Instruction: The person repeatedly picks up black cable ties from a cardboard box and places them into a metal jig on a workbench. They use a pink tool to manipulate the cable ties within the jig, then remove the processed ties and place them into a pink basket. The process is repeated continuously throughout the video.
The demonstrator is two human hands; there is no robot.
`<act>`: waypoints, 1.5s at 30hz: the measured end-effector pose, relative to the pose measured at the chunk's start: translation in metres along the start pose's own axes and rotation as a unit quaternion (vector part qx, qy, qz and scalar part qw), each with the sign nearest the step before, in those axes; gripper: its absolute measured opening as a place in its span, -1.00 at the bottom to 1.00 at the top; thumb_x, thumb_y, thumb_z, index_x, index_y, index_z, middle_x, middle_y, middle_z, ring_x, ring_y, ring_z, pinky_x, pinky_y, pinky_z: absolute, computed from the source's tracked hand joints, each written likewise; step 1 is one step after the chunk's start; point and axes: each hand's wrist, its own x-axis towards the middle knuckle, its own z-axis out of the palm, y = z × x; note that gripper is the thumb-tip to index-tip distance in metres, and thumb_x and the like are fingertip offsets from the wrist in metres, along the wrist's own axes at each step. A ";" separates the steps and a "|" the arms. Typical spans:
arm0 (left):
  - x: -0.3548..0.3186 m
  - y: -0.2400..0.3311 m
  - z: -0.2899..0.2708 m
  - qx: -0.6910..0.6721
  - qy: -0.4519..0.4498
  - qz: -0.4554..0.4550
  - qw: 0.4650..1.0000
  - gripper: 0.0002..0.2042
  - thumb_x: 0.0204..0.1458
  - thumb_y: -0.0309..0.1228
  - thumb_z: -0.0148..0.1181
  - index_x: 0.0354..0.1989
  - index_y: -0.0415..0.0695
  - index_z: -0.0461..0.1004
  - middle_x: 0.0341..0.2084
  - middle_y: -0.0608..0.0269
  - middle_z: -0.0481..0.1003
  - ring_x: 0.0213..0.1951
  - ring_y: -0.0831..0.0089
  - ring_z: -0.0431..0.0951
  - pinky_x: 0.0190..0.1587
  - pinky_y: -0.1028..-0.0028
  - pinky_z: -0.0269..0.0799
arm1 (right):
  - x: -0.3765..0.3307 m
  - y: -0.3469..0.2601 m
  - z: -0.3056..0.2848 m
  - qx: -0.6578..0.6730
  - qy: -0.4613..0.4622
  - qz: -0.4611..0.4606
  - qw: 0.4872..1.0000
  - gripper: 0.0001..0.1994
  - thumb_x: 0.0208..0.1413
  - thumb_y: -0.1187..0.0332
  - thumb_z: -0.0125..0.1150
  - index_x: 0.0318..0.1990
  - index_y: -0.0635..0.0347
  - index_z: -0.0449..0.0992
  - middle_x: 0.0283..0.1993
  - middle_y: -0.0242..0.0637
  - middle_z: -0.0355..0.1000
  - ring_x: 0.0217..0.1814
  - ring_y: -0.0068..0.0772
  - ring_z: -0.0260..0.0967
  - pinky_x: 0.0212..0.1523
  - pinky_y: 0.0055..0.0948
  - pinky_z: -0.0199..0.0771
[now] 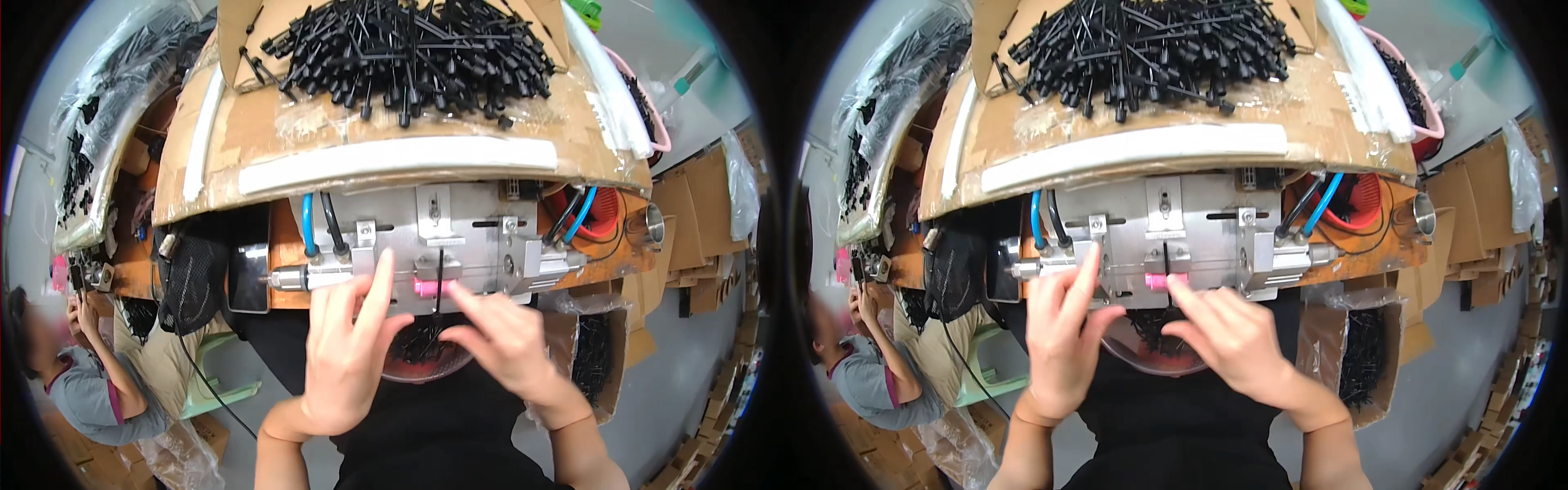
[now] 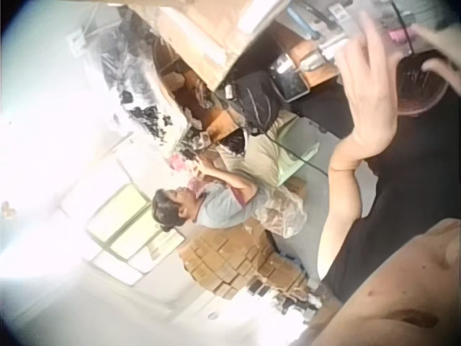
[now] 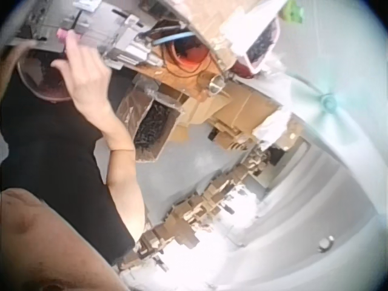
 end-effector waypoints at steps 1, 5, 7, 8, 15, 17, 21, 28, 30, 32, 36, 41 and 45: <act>0.017 0.000 -0.006 0.005 0.009 0.024 1.000 -0.29 -0.25 -0.61 0.39 0.23 -0.22 0.37 -0.20 0.10 0.42 -0.22 0.20 0.41 -0.13 0.26 0.37 | 0.015 0.005 -0.016 -0.022 0.027 -0.026 0.999 -0.48 -0.09 0.53 0.38 0.12 0.36 0.45 -0.42 -0.29 0.42 -0.39 -0.32 0.38 -0.43 -0.38 0.42; 0.136 0.003 0.019 0.055 0.132 0.171 0.975 -0.70 -0.11 -0.52 0.30 -0.15 -0.23 0.50 -0.23 0.08 0.39 -0.14 0.15 0.44 -0.08 0.21 0.41 | 0.136 0.050 -0.047 -0.189 0.241 -0.152 0.940 -0.71 -0.01 0.53 0.26 -0.07 0.26 0.54 -0.36 -0.14 0.47 -0.38 -0.17 0.41 -0.39 -0.33 0.46; 0.179 -0.007 0.034 0.111 0.124 0.199 0.966 -0.76 -0.07 -0.46 0.32 -0.22 -0.18 0.48 -0.25 0.15 0.40 -0.16 0.17 0.44 -0.11 0.26 0.42 | 0.196 0.080 -0.060 -0.278 0.259 -0.216 0.900 -0.84 0.04 0.49 0.26 -0.20 0.27 0.56 -0.40 -0.18 0.50 -0.46 -0.31 0.41 -0.41 -0.43 0.45; 0.188 -0.016 0.034 0.116 0.119 0.213 0.963 -0.78 -0.07 -0.46 0.32 -0.24 -0.17 0.47 -0.27 0.17 0.39 -0.16 0.18 0.44 -0.11 0.28 0.42 | 0.211 0.085 -0.063 -0.304 0.205 -0.208 0.907 -0.83 0.06 0.46 0.27 -0.17 0.26 0.55 -0.35 -0.15 0.50 -0.39 -0.32 0.44 -0.37 -0.42 0.47; 0.202 -0.070 -0.009 0.094 0.024 0.326 0.940 -0.86 -0.12 -0.60 0.29 -0.36 -0.17 0.49 -0.33 0.24 0.39 -0.21 0.24 0.45 -0.18 0.33 0.41 | 0.220 0.103 -0.091 -0.263 0.048 -0.189 0.945 -0.83 0.02 0.47 0.26 -0.20 0.22 0.54 -0.31 -0.16 0.44 -0.22 -0.07 0.43 -0.21 -0.26 0.41; 0.195 -0.065 -0.014 0.112 0.061 0.347 0.929 -0.85 -0.12 -0.60 0.30 -0.35 -0.17 0.52 -0.33 0.24 0.40 -0.21 0.25 0.45 -0.18 0.34 0.42 | 0.220 0.101 -0.102 -0.249 0.038 -0.178 0.951 -0.85 0.00 0.46 0.28 -0.24 0.22 0.55 -0.34 -0.15 0.42 -0.25 -0.08 0.41 -0.23 -0.29 0.41; 0.181 -0.031 0.015 0.121 0.041 0.289 0.949 -0.83 -0.07 -0.41 0.31 -0.29 -0.14 0.52 -0.37 0.24 0.42 -0.22 0.26 0.50 -0.17 0.33 0.46 | 0.215 0.076 -0.110 -0.085 0.049 -0.043 0.994 -0.89 0.03 0.47 0.24 -0.28 0.26 0.56 -0.28 -0.10 0.44 -0.26 -0.16 0.44 -0.23 -0.28 0.44; 0.176 -0.028 0.014 -0.059 -0.105 0.210 0.970 -0.88 -0.04 -0.45 0.30 -0.38 -0.20 0.51 -0.51 0.17 0.38 -0.41 0.23 0.48 -0.32 0.34 0.43 | 0.164 0.094 -0.112 0.153 0.101 0.106 0.977 -0.82 0.08 0.44 0.30 -0.22 0.39 0.61 -0.44 -0.35 0.52 -0.48 -0.64 0.37 -0.39 -0.61 0.40; 0.170 -0.028 0.010 -0.061 -0.104 0.200 0.972 -0.87 -0.04 -0.45 0.32 -0.38 -0.21 0.52 -0.53 0.18 0.40 -0.43 0.31 0.48 -0.34 0.40 0.41 | 0.141 0.104 -0.099 0.089 0.082 0.106 0.987 -0.85 0.04 0.44 0.33 -0.27 0.35 0.62 -0.44 -0.34 0.51 -0.46 -0.59 0.38 -0.38 -0.58 0.39; 0.169 -0.031 0.004 -0.084 -0.105 0.192 0.972 -0.86 -0.04 -0.45 0.34 -0.36 -0.22 0.53 -0.54 0.22 0.43 -0.44 0.42 0.48 -0.35 0.47 0.40 | 0.125 0.101 -0.094 -0.025 0.010 0.132 0.991 -0.87 -0.01 0.45 0.34 -0.29 0.28 0.63 -0.34 -0.26 0.51 -0.30 -0.41 0.44 -0.24 -0.44 0.41; 0.183 -0.037 -0.080 -0.258 -0.140 0.002 0.956 -0.80 0.21 -0.36 0.15 -0.08 -0.16 0.56 -0.38 0.42 0.48 -0.37 0.68 0.41 -0.25 0.66 0.37 | 0.122 0.107 -0.090 -0.165 0.111 -0.034 0.979 -0.89 0.01 0.43 0.30 -0.31 0.25 0.61 -0.29 -0.19 0.47 -0.17 -0.09 0.42 -0.11 -0.26 0.39; 0.148 -0.072 -0.107 -0.378 0.001 0.009 0.926 -0.75 0.17 -0.46 0.20 0.00 -0.22 0.48 -0.26 0.39 0.49 -0.26 0.64 0.41 -0.19 0.67 0.34 | 0.118 0.110 -0.090 -0.247 0.148 0.049 0.956 -0.89 0.12 0.48 0.17 -0.21 0.27 0.50 -0.25 -0.15 0.47 -0.22 -0.09 0.43 -0.16 -0.30 0.41; 0.049 -0.034 -0.043 -0.165 0.104 0.033 0.980 -0.65 -0.15 -0.74 0.26 -0.12 -0.23 0.54 -0.30 0.27 0.52 -0.31 0.49 0.43 -0.18 0.55 0.37 | 0.100 0.107 -0.099 -0.073 0.096 0.127 0.985 -0.92 0.22 0.52 0.07 -0.17 0.31 0.44 -0.15 -0.32 0.52 -0.16 -0.46 0.42 -0.05 -0.46 0.39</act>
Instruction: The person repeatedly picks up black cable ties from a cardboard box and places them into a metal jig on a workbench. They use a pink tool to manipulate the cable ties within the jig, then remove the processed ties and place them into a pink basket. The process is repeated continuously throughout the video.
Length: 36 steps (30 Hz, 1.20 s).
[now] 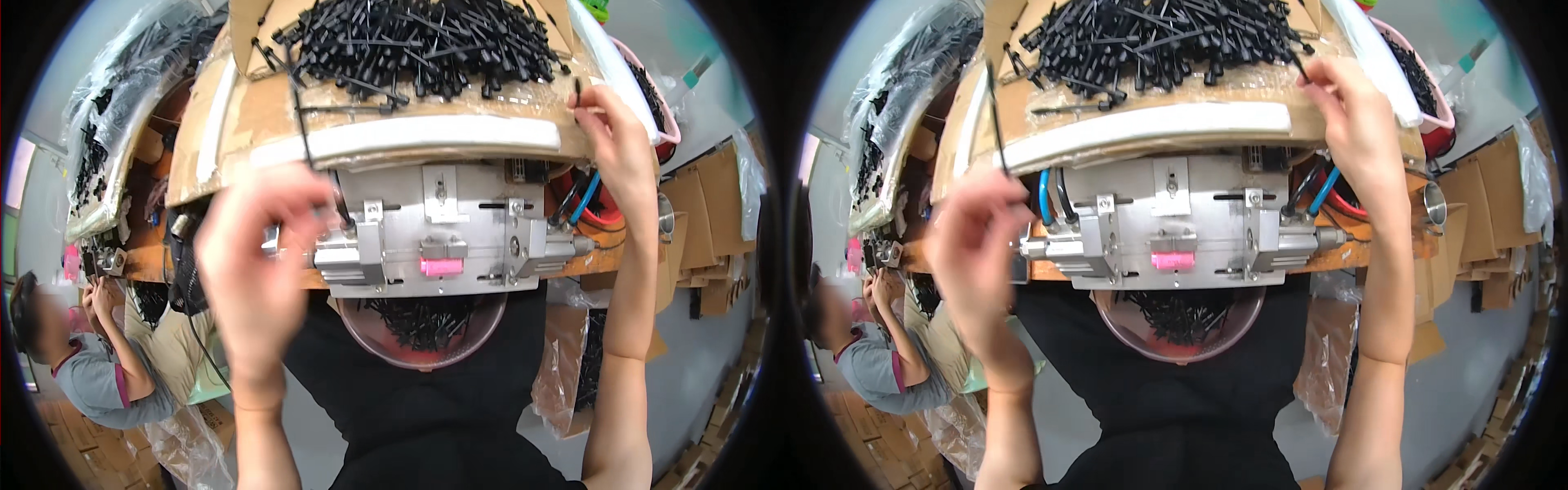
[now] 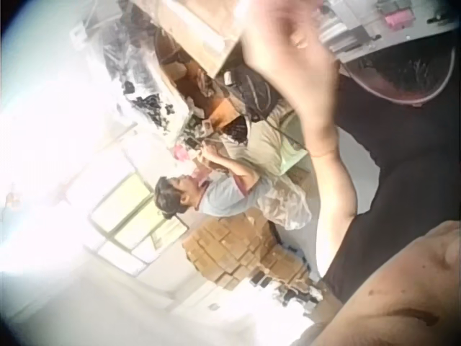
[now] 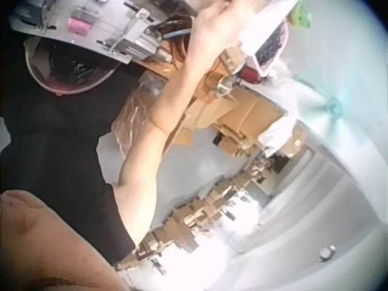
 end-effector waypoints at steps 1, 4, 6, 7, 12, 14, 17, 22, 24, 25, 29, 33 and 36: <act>-0.025 0.006 0.016 0.040 -0.020 0.024 0.999 -0.56 -0.18 -0.75 0.25 -0.04 -0.25 0.51 -0.29 0.20 0.51 -0.30 0.41 0.43 -0.16 0.48 0.39 | -0.004 -0.004 0.000 0.028 0.026 -0.033 0.999 -0.92 0.24 0.52 0.05 -0.18 0.31 0.44 -0.10 -0.31 0.52 -0.12 -0.48 0.42 -0.03 -0.49 0.38; -0.085 0.024 0.056 0.073 -0.102 -0.014 0.992 -0.36 -0.18 -0.75 0.19 0.23 -0.31 0.33 -0.24 0.09 0.45 -0.25 0.20 0.41 -0.07 0.30 0.40 | -0.009 -0.019 0.000 0.101 0.077 -0.032 0.991 -0.85 0.33 0.45 -0.01 -0.09 0.31 0.46 -0.07 -0.29 0.53 -0.09 -0.58 0.40 -0.06 -0.58 0.36; -0.110 0.020 0.083 0.119 -0.156 -0.023 0.980 -0.28 -0.17 -0.72 0.13 0.32 -0.36 0.17 -0.23 0.08 0.39 -0.21 0.23 0.40 -0.06 0.32 0.38 | -0.014 -0.029 -0.008 0.264 0.054 0.022 0.963 -0.80 0.31 0.45 0.03 0.00 0.32 0.46 -0.27 -0.33 0.50 -0.33 -0.70 0.32 -0.28 -0.69 0.29; -0.116 0.019 0.092 0.145 -0.169 -0.005 0.975 -0.30 -0.17 -0.69 0.09 0.30 -0.42 0.16 -0.24 0.09 0.36 -0.22 0.24 0.39 -0.06 0.36 0.38 | -0.016 -0.029 -0.007 0.284 0.043 0.003 0.958 -0.70 0.34 0.42 0.01 0.17 0.30 0.36 -0.26 -0.32 0.47 -0.34 -0.72 0.27 -0.31 -0.70 0.20; -0.114 0.014 0.110 0.218 -0.196 0.022 0.956 -0.28 -0.21 -0.69 0.11 0.29 -0.45 0.16 -0.33 0.15 0.29 -0.29 0.32 0.35 -0.08 0.43 0.39 | -0.033 -0.044 -0.018 0.355 0.043 0.024 0.934 -0.64 0.30 0.45 0.07 0.22 0.29 0.33 -0.29 -0.32 0.43 -0.43 -0.71 0.18 -0.41 -0.70 0.17; -0.111 0.014 0.110 0.225 -0.196 0.024 0.954 -0.28 -0.21 -0.69 0.11 0.29 -0.45 0.16 -0.34 0.16 0.28 -0.30 0.33 0.34 -0.08 0.44 0.39 | -0.043 -0.042 -0.021 0.381 0.074 0.026 0.921 -0.68 0.22 0.49 0.16 0.12 0.31 0.41 -0.30 -0.34 0.47 -0.39 -0.71 0.27 -0.39 -0.69 0.24; -0.108 0.014 0.109 0.240 -0.204 0.019 0.949 -0.28 -0.20 -0.69 0.11 0.29 -0.46 0.15 -0.34 0.17 0.28 -0.29 0.34 0.34 -0.08 0.46 0.39 | -0.062 -0.055 -0.009 0.380 0.114 0.055 0.916 -0.67 0.10 0.59 0.24 0.05 0.34 0.47 -0.32 -0.36 0.48 -0.35 -0.65 0.34 -0.32 -0.67 0.33; -0.106 0.017 0.101 0.250 -0.241 0.003 0.938 -0.29 -0.17 -0.65 0.14 0.30 -0.42 0.18 -0.33 0.16 0.30 -0.28 0.32 0.36 -0.08 0.44 0.39 | -0.123 -0.067 0.024 0.146 0.052 -0.080 0.985 -0.51 -0.12 0.71 0.35 0.06 0.40 0.48 -0.30 -0.24 0.52 -0.29 -0.45 0.49 -0.23 -0.53 0.50; -0.088 0.019 0.091 0.205 -0.212 0.013 0.955 -0.31 -0.15 -0.62 0.18 0.30 -0.36 0.21 -0.31 0.14 0.31 -0.26 0.29 0.37 -0.08 0.40 0.39 | -0.150 -0.078 0.041 0.132 -0.051 -0.088 0.986 -0.42 -0.17 0.69 0.40 0.13 0.44 0.43 -0.28 -0.12 0.52 -0.30 -0.33 0.53 -0.26 -0.42 0.55; -0.072 0.021 0.084 0.177 -0.199 0.021 0.964 -0.31 -0.14 -0.60 0.19 0.29 -0.33 0.22 -0.31 0.13 0.31 -0.25 0.28 0.37 -0.08 0.37 0.39 | -0.162 -0.080 0.052 0.136 -0.057 -0.088 0.985 -0.37 -0.18 0.69 0.40 0.17 0.44 0.39 -0.28 -0.11 0.52 -0.31 -0.28 0.53 -0.28 -0.39 0.56; 0.024 -0.009 0.070 0.312 0.044 0.014 0.949 -0.72 0.14 -0.40 0.15 0.01 -0.22 0.45 -0.24 0.03 0.43 -0.19 0.10 0.39 -0.04 0.24 0.31 | -0.184 -0.081 0.093 0.151 -0.056 -0.092 0.983 -0.28 -0.16 0.66 0.40 0.26 0.45 0.28 -0.28 -0.10 0.52 -0.40 -0.22 0.49 -0.36 -0.36 0.51; 0.055 -0.043 0.055 0.330 -0.008 0.066 0.942 -0.72 0.14 -0.20 0.20 -0.14 -0.16 0.48 -0.33 0.06 0.43 -0.21 0.11 0.41 -0.12 0.25 0.34 | -0.180 -0.086 0.105 0.124 -0.058 -0.097 0.986 -0.30 -0.10 0.59 0.40 0.27 0.44 0.28 -0.38 -0.14 0.50 -0.47 -0.27 0.46 -0.43 -0.38 0.46; 0.061 -0.046 0.053 0.302 -0.038 0.078 0.949 -0.70 0.11 -0.16 0.24 -0.23 -0.17 0.46 -0.37 0.08 0.44 -0.23 0.11 0.43 -0.15 0.25 0.34 | -0.181 -0.089 0.111 0.126 -0.054 -0.094 0.986 -0.30 -0.17 0.60 0.44 0.23 0.44 0.34 -0.36 -0.12 0.52 -0.44 -0.27 0.51 -0.43 -0.39 0.49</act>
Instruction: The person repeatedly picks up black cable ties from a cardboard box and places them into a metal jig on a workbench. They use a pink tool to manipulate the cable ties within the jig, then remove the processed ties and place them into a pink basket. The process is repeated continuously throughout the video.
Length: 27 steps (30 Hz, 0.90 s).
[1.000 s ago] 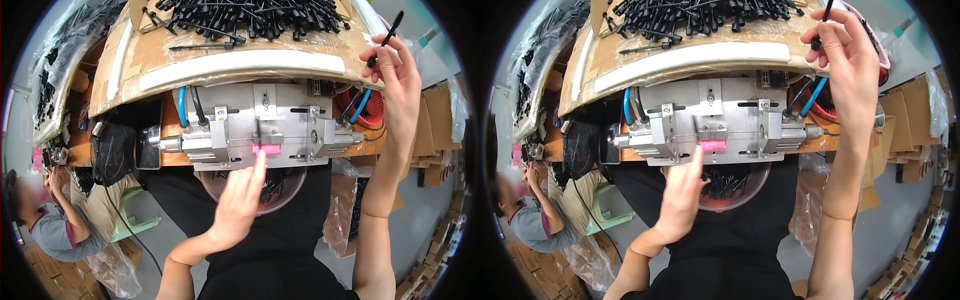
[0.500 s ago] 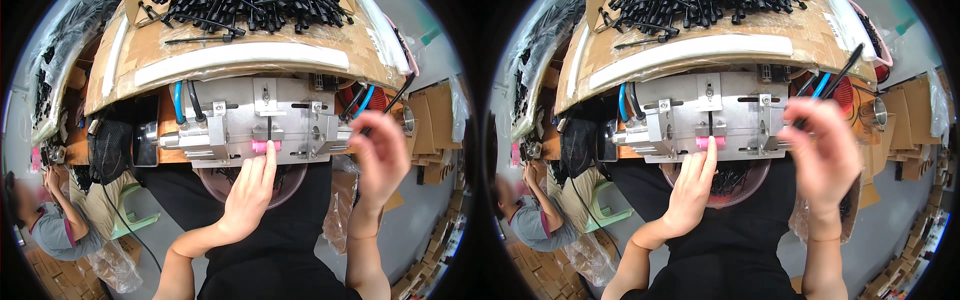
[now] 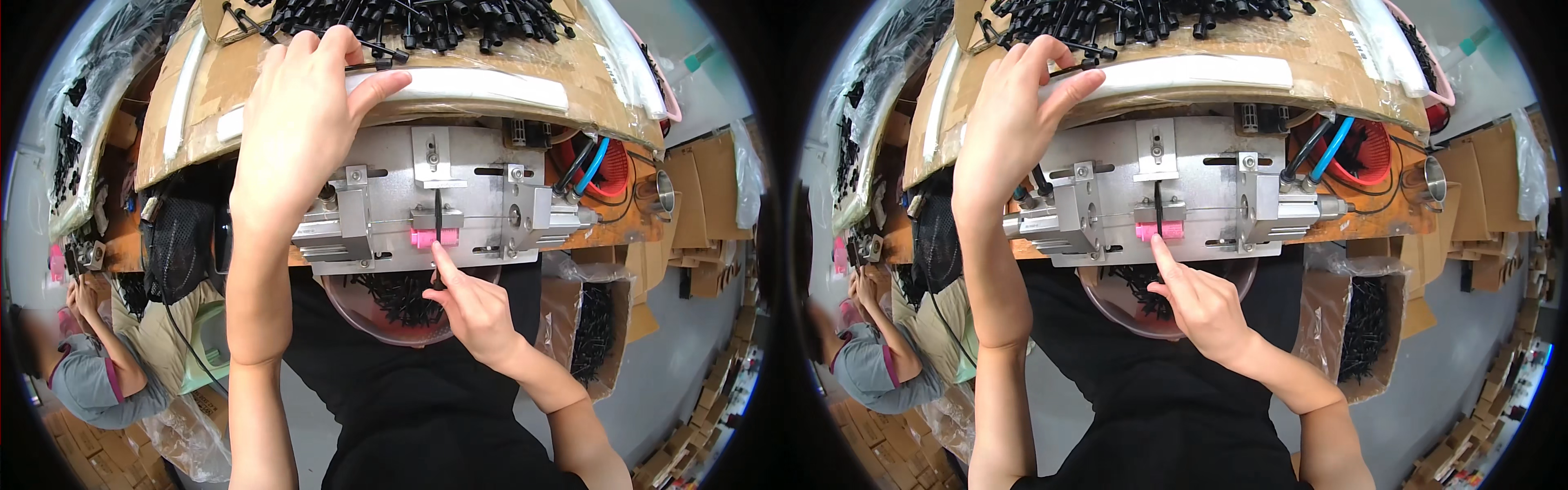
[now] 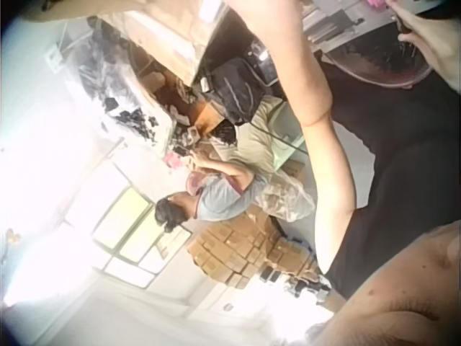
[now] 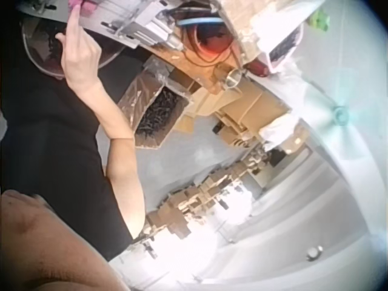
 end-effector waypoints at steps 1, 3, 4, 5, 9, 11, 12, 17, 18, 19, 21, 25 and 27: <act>0.001 -0.001 0.000 -0.007 0.002 0.002 1.000 -0.69 0.09 -0.15 0.25 -0.25 -0.17 0.45 -0.39 0.09 0.44 -0.24 0.11 0.43 -0.16 0.24 0.34 | -0.001 0.000 0.001 -0.007 -0.002 0.005 1.000 -0.30 -0.17 0.60 0.44 0.23 0.43 0.34 -0.36 -0.13 0.52 -0.44 -0.27 0.51 -0.43 -0.40 0.49; 0.002 0.000 0.000 -0.016 0.003 0.004 1.000 -0.69 0.08 -0.16 0.26 -0.29 -0.18 0.44 -0.41 0.10 0.43 -0.26 0.13 0.43 -0.18 0.24 0.33 | -0.002 0.000 0.003 -0.022 -0.005 0.013 1.000 -0.30 -0.17 0.60 0.44 0.23 0.42 0.34 -0.37 -0.14 0.52 -0.44 -0.27 0.51 -0.43 -0.40 0.49; 0.002 0.001 -0.001 -0.017 0.002 0.005 1.000 -0.69 0.08 -0.17 0.27 -0.30 -0.19 0.43 -0.42 0.12 0.42 -0.28 0.15 0.42 -0.19 0.25 0.33 | -0.002 0.000 0.003 -0.021 -0.010 0.017 1.000 -0.30 -0.17 0.60 0.44 0.23 0.41 0.34 -0.37 -0.14 0.52 -0.44 -0.27 0.51 -0.43 -0.41 0.49; 0.001 0.002 -0.003 -0.018 0.002 0.005 1.000 -0.70 0.07 -0.18 0.27 -0.31 -0.19 0.42 -0.44 0.13 0.42 -0.29 0.17 0.42 -0.21 0.26 0.33 | -0.001 0.000 0.003 -0.021 -0.015 0.020 0.999 -0.30 -0.17 0.60 0.44 0.23 0.40 0.35 -0.37 -0.14 0.52 -0.44 -0.28 0.51 -0.43 -0.41 0.49; -0.010 0.007 -0.033 -0.091 0.012 -0.021 0.996 -0.80 0.06 -0.34 0.27 -0.32 -0.20 0.44 -0.47 0.19 0.36 -0.35 0.31 0.37 -0.30 0.40 0.28 | 0.005 -0.004 -0.001 -0.015 -0.032 0.020 0.999 -0.29 -0.17 0.60 0.43 0.25 0.37 0.34 -0.39 -0.15 0.52 -0.46 -0.27 0.51 -0.43 -0.41 0.49; -0.025 0.033 -0.040 -0.131 0.014 -0.059 0.990 -0.87 -0.02 -0.55 0.26 -0.29 -0.20 0.46 -0.45 0.23 0.39 -0.38 0.41 0.38 -0.36 0.50 0.27 | 0.002 0.006 -0.008 -0.031 -0.040 0.038 0.998 -0.26 -0.16 0.49 0.46 0.28 0.31 0.32 -0.37 -0.21 0.47 -0.50 -0.32 0.43 -0.47 -0.41 0.44; -0.043 0.042 -0.042 -0.149 0.023 -0.076 0.986 -0.82 -0.08 -0.61 0.28 -0.28 -0.20 0.48 -0.39 0.18 0.43 -0.32 0.29 0.42 -0.28 0.42 0.33 | 0.005 0.002 -0.017 -0.034 -0.070 0.051 0.996 -0.25 -0.13 0.42 0.45 0.30 0.29 0.30 -0.40 -0.27 0.42 -0.55 -0.37 0.36 -0.50 -0.41 0.40; -0.144 0.089 -0.027 -0.149 -0.056 -0.056 0.986 -0.37 -0.23 -0.69 0.32 0.16 -0.30 0.40 -0.26 0.12 0.47 -0.25 0.25 0.47 -0.16 0.35 0.41 | 0.015 -0.008 -0.051 -0.029 0.000 0.055 0.998 -0.29 -0.17 0.31 0.50 0.22 0.28 0.39 -0.38 -0.28 0.45 -0.58 -0.46 0.33 -0.58 -0.44 0.36; -0.148 0.097 -0.018 -0.145 -0.081 -0.044 0.985 -0.37 -0.19 -0.67 0.25 0.20 -0.39 0.34 -0.27 0.11 0.43 -0.26 0.27 0.45 -0.15 0.37 0.40 | 0.016 -0.007 -0.055 -0.022 0.013 0.065 0.998 -0.30 -0.16 0.31 0.50 0.21 0.29 0.41 -0.38 -0.28 0.46 -0.61 -0.49 0.30 -0.60 -0.46 0.33; -0.152 0.104 -0.008 -0.139 -0.111 -0.046 0.983 -0.34 -0.17 -0.67 0.27 0.24 -0.37 0.29 -0.25 0.10 0.41 -0.25 0.24 0.42 -0.13 0.34 0.39 | 0.015 -0.006 -0.058 -0.009 0.021 0.085 0.996 -0.34 -0.13 0.32 0.49 0.19 0.30 0.42 -0.39 -0.32 0.46 -0.65 -0.58 0.20 -0.64 -0.53 0.23; -0.156 0.110 0.006 -0.125 -0.152 -0.045 0.979 -0.31 -0.13 -0.67 0.28 0.28 -0.36 0.22 -0.23 0.10 0.39 -0.23 0.22 0.39 -0.11 0.32 0.37 | 0.012 -0.004 -0.061 0.004 0.042 0.092 0.995 -0.36 -0.11 0.32 0.48 0.19 0.30 0.43 -0.39 -0.34 0.46 -0.67 -0.62 0.14 -0.65 -0.57 0.18; -0.154 0.114 0.015 -0.095 -0.174 -0.043 0.979 -0.34 -0.06 -0.64 0.24 0.29 -0.38 0.20 -0.25 0.11 0.36 -0.22 0.24 0.38 -0.13 0.33 0.37 | 0.008 -0.004 -0.067 0.033 0.063 0.105 0.992 -0.40 -0.04 0.31 0.44 0.18 0.34 0.43 -0.37 -0.32 0.47 -0.68 -0.67 0.11 -0.65 -0.63 0.15; -0.153 0.115 0.015 -0.069 -0.173 -0.032 0.982 -0.34 -0.10 -0.63 0.21 0.28 -0.40 0.20 -0.28 0.14 0.33 -0.23 0.26 0.38 -0.12 0.37 0.39 | 0.008 -0.002 -0.068 0.042 0.070 0.099 0.992 -0.41 -0.02 0.30 0.44 0.17 0.35 0.43 -0.37 -0.31 0.48 -0.68 -0.66 0.11 -0.64 -0.63 0.17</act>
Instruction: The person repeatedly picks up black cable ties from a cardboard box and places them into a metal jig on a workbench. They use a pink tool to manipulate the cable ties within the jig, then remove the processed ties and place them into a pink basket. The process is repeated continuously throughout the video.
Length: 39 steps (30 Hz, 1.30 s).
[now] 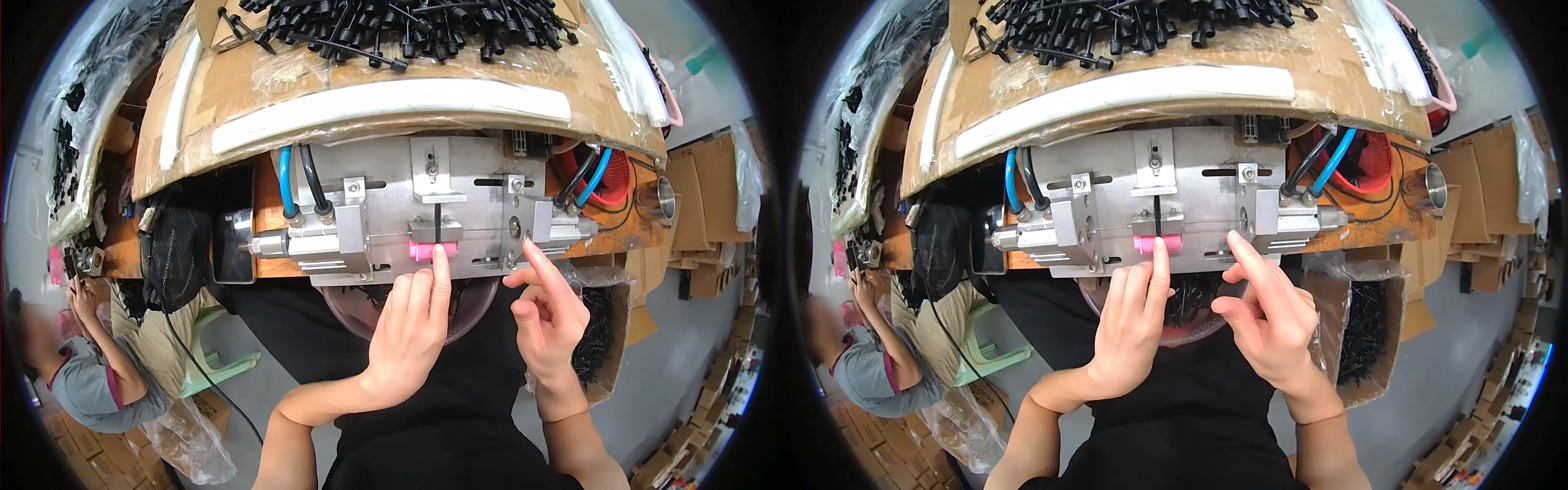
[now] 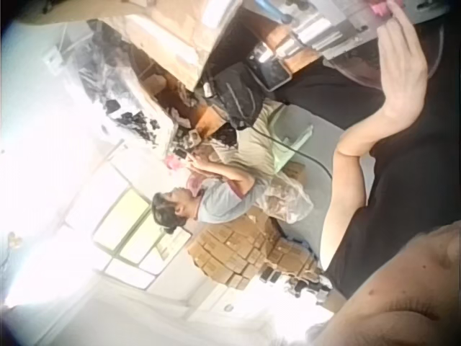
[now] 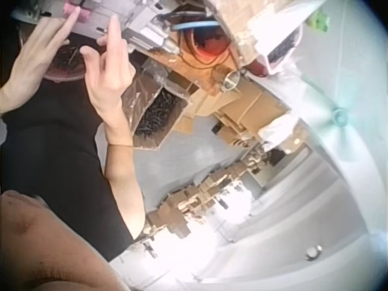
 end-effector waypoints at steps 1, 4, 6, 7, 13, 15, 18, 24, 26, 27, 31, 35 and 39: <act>0.000 0.000 -0.001 0.021 0.004 0.008 1.000 -0.33 -0.14 -0.63 0.18 0.27 -0.43 0.20 -0.30 0.15 0.31 -0.24 0.29 0.38 -0.11 0.42 0.40 | 0.000 0.002 0.000 0.002 0.002 -0.011 1.000 -0.42 -0.01 0.29 0.43 0.17 0.36 0.43 -0.37 -0.30 0.48 -0.68 -0.66 0.12 -0.64 -0.63 0.17; 0.000 -0.002 -0.006 0.036 -0.020 0.019 0.999 -0.33 -0.15 -0.60 0.17 0.26 -0.45 0.20 -0.30 0.17 0.31 -0.22 0.31 0.38 -0.09 0.48 0.41 | 0.007 0.003 -0.003 -0.006 -0.014 -0.024 1.000 -0.45 -0.03 0.38 0.43 0.14 0.37 0.45 -0.37 -0.28 0.48 -0.66 -0.62 0.18 -0.62 -0.61 0.22; 0.011 -0.007 -0.021 0.001 -0.018 0.030 0.999 -0.33 -0.09 -0.50 0.22 0.27 -0.42 0.21 -0.27 0.16 0.33 -0.20 0.31 0.38 -0.08 0.46 0.40 | 0.027 0.002 -0.009 -0.073 -0.002 -0.076 0.994 -0.50 -0.05 0.49 0.41 0.11 0.35 0.47 -0.37 -0.24 0.49 -0.57 -0.50 0.32 -0.57 -0.54 0.32; 0.024 -0.010 -0.039 -0.056 0.001 0.011 0.998 -0.29 -0.14 -0.52 0.36 0.29 -0.26 0.26 -0.23 0.08 0.37 -0.16 0.19 0.40 -0.09 0.31 0.39 | 0.045 0.003 -0.010 -0.121 0.020 -0.131 0.984 -0.53 -0.06 0.54 0.39 0.09 0.34 0.49 -0.37 -0.22 0.50 -0.51 -0.43 0.39 -0.53 -0.50 0.39; 0.154 -0.072 -0.086 0.031 0.154 0.059 0.986 -0.68 0.06 -0.28 0.27 -0.09 -0.21 0.47 -0.32 0.05 0.38 -0.18 0.06 0.40 -0.09 0.23 0.34 | 0.210 0.003 -0.010 -0.288 0.095 -0.305 0.903 -0.78 0.08 0.52 0.23 -0.09 0.17 0.53 -0.27 -0.21 0.46 -0.30 -0.23 0.46 -0.28 -0.42 0.43; 0.155 -0.079 -0.095 -0.008 0.119 0.086 0.989 -0.75 0.03 -0.35 0.30 -0.18 -0.20 0.49 -0.40 0.12 0.36 -0.29 0.19 0.41 -0.19 0.33 0.35 | 0.242 0.006 -0.017 -0.348 0.000 -0.327 0.879 -0.83 0.07 0.48 0.24 -0.16 0.24 0.54 -0.24 -0.22 0.47 -0.21 -0.30 0.43 -0.19 -0.40 0.39; 0.144 -0.092 -0.110 -0.096 0.066 0.037 0.993 -0.82 -0.02 -0.47 0.31 -0.26 -0.21 0.50 -0.46 0.20 0.35 -0.41 0.37 0.37 -0.28 0.44 0.34 | 0.251 0.003 -0.016 -0.347 -0.099 -0.302 0.882 -0.90 -0.09 0.52 0.31 -0.37 0.27 0.56 -0.23 -0.16 0.39 -0.09 -0.16 0.38 -0.10 -0.29 0.37; 0.079 -0.077 -0.101 -0.123 0.167 0.003 0.978 -0.76 -0.08 -0.60 0.28 -0.18 -0.20 0.51 -0.37 0.13 0.44 -0.36 0.25 0.46 -0.28 0.37 0.41 | 0.229 0.017 -0.037 -0.181 0.048 -0.313 0.931 -0.92 -0.05 0.51 0.32 -0.36 0.27 0.57 -0.34 -0.24 0.47 -0.30 -0.30 0.40 -0.27 -0.39 0.39; 0.046 -0.059 -0.080 -0.099 0.185 0.022 0.978 -0.61 -0.12 -0.63 0.28 -0.04 -0.21 0.50 -0.37 0.15 0.45 -0.35 0.29 0.46 -0.27 0.39 0.41 | 0.208 0.000 -0.036 -0.195 0.100 -0.228 0.949 -0.91 -0.03 0.53 0.32 -0.33 0.26 0.61 -0.41 -0.32 0.54 -0.42 -0.52 0.39 -0.37 -0.51 0.37; 0.027 -0.049 -0.070 -0.074 0.173 0.047 0.981 -0.52 -0.16 -0.66 0.28 0.06 -0.24 0.48 -0.37 0.17 0.45 -0.34 0.32 0.45 -0.26 0.40 0.41 | 0.204 -0.006 -0.034 -0.165 0.115 -0.189 0.961 -0.88 -0.02 0.54 0.31 -0.28 0.31 0.60 -0.40 -0.30 0.54 -0.42 -0.55 0.40 -0.36 -0.52 0.39; -0.006 -0.012 -0.013 -0.054 0.075 0.024 0.995 -0.30 -0.18 -0.65 0.34 0.25 -0.36 0.28 -0.27 0.16 0.41 -0.29 0.28 0.42 -0.18 0.34 0.38 | 0.192 -0.004 -0.044 -0.002 0.153 -0.088 0.984 -0.80 0.07 0.53 0.20 -0.14 0.38 0.55 -0.31 -0.21 0.54 -0.31 -0.46 0.46 -0.23 -0.49 0.45; -0.002 -0.004 0.008 -0.006 0.031 0.000 1.000 -0.33 -0.09 -0.60 0.29 0.28 -0.34 0.24 -0.30 0.18 0.36 -0.27 0.30 0.38 -0.17 0.35 0.37 | 0.184 0.025 -0.091 0.055 0.095 -0.042 0.993 -0.70 0.27 0.36 0.15 0.06 0.37 0.50 -0.08 -0.33 0.54 -0.12 -0.68 0.37 -0.02 -0.65 0.30; -0.001 -0.006 0.009 0.005 0.024 -0.008 1.000 -0.33 -0.06 -0.59 0.27 0.30 -0.33 0.21 -0.27 0.18 0.35 -0.25 0.30 0.37 -0.15 0.34 0.36 | 0.170 0.037 -0.109 0.123 0.093 -0.050 0.987 -0.67 0.28 0.39 0.13 0.11 0.40 0.45 -0.06 -0.29 0.52 -0.11 -0.63 0.37 0.02 -0.62 0.32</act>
